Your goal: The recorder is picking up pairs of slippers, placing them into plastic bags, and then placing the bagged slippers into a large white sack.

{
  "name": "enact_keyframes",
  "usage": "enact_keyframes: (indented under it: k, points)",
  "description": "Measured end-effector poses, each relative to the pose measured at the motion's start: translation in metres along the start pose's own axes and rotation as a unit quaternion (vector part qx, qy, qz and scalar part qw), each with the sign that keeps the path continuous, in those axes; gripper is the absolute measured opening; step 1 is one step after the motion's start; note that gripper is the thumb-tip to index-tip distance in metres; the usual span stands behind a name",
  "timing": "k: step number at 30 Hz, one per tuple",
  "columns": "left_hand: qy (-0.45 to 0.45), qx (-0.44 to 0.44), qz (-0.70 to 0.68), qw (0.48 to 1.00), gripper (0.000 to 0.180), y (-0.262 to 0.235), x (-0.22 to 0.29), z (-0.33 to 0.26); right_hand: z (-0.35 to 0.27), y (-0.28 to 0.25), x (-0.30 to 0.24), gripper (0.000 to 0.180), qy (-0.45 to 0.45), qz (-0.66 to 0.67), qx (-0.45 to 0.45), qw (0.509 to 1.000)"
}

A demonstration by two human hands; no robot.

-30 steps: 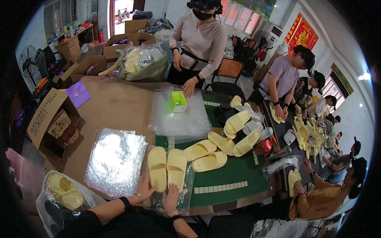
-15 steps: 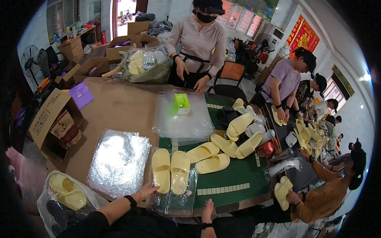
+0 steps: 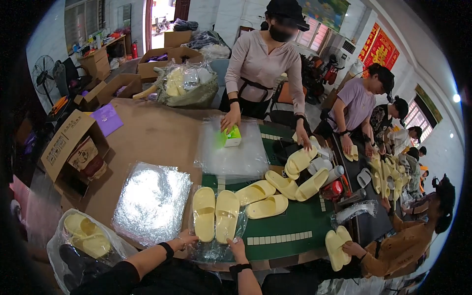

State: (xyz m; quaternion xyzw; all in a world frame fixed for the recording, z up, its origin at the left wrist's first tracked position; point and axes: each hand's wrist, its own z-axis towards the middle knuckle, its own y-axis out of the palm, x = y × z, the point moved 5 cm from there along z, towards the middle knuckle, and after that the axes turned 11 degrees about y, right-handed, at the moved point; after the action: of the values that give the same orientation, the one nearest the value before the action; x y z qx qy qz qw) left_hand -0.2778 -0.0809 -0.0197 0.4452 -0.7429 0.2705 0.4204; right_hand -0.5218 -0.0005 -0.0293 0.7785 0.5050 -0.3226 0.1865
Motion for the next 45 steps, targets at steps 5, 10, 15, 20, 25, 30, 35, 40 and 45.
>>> enact_keyframes:
  k: [5, 10, 15, 20, 25, 30, 35, 40, 45]
  points:
    - [0.047, 0.011, 0.016, 0.999, 0.029, 0.005, -0.026, 0.007, -0.011, 0.014, 0.018, 0.025, 0.0, -0.051, -0.061, 0.997]
    - [0.044, -0.02, 0.163, 0.985, 0.029, -0.013, -0.056, 0.029, -0.019, 0.05, 0.007, 0.029, -0.065, -0.16, -0.041, 0.984]
    - [0.141, -0.035, 0.302, 0.942, 0.02, -0.017, -0.022, 0.03, -0.012, 0.049, -0.004, 0.029, -0.106, -0.081, 0.004, 0.991]
    - [0.031, -0.006, -0.028, 0.999, 0.025, 0.005, 0.007, 0.006, -0.003, 0.024, -0.013, 0.031, -0.179, -0.117, -0.002, 0.977]
    - [0.048, -0.041, 0.055, 0.996, 0.031, 0.008, -0.032, 0.008, -0.015, 0.01, 0.008, 0.023, -0.123, -0.036, -0.03, 0.991]
    - [0.086, 0.159, 0.105, 0.978, 0.046, -0.01, -0.026, 0.017, -0.031, -0.006, -0.007, 0.041, -0.233, -0.193, 0.248, 0.92]
    - [0.237, 0.232, 0.263, 0.906, 0.029, -0.043, 0.051, 0.019, -0.118, 0.072, -0.116, 0.052, -0.451, -0.306, 0.126, 0.829]
    - [0.248, -0.049, 0.431, 0.866, 0.021, -0.024, 0.042, 0.017, -0.195, 0.194, -0.125, 0.065, -0.563, -0.338, -0.278, 0.701]
    - [0.285, -0.074, 0.561, 0.774, 0.021, -0.003, 0.059, -0.021, -0.201, 0.244, -0.102, 0.072, -0.523, -0.39, -0.383, 0.654]
